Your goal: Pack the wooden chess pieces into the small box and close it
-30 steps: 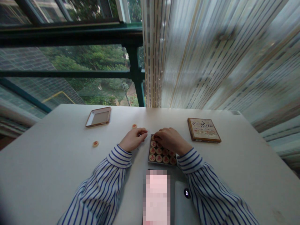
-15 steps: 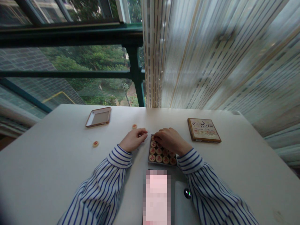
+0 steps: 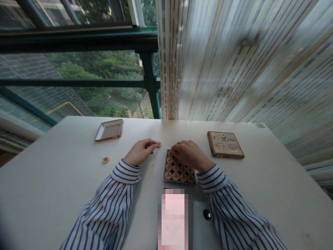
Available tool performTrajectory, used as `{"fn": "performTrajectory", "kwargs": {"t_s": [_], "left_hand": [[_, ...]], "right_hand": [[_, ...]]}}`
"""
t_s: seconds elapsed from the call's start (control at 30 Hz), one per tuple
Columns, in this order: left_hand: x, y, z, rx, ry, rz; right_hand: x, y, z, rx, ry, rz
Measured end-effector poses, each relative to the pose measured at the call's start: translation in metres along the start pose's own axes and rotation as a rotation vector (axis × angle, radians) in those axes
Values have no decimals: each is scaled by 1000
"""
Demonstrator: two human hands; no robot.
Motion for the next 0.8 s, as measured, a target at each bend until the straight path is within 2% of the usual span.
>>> {"fn": "performTrajectory", "kwargs": {"t_s": [0.1, 0.2, 0.37, 0.5, 0.6, 0.8], "left_hand": [[15, -9, 1, 53, 63, 6], [25, -14, 1, 51, 108, 10], [34, -10, -1, 8, 188, 93], [28, 6, -2, -118, 230, 248], [15, 15, -1, -214, 212, 347], [-5, 13, 2, -283, 171, 445]], "right_hand": [[2, 0, 0, -11, 22, -2], [6, -1, -1, -22, 57, -7], [10, -2, -1, -55, 112, -10], [11, -1, -1, -70, 164, -12], [11, 1, -1, -79, 181, -3], [8, 6, 0, -99, 160, 0]]}}
Point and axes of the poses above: each hand's wrist, its own z-axis towards the middle knuckle, its own x-axis out of the back of the hand, y = z × x, the point moved 7 cm from there along z, towards the middle knuckle, and after that the axes turned 6 degrees about -x, right-handed, at the moved point
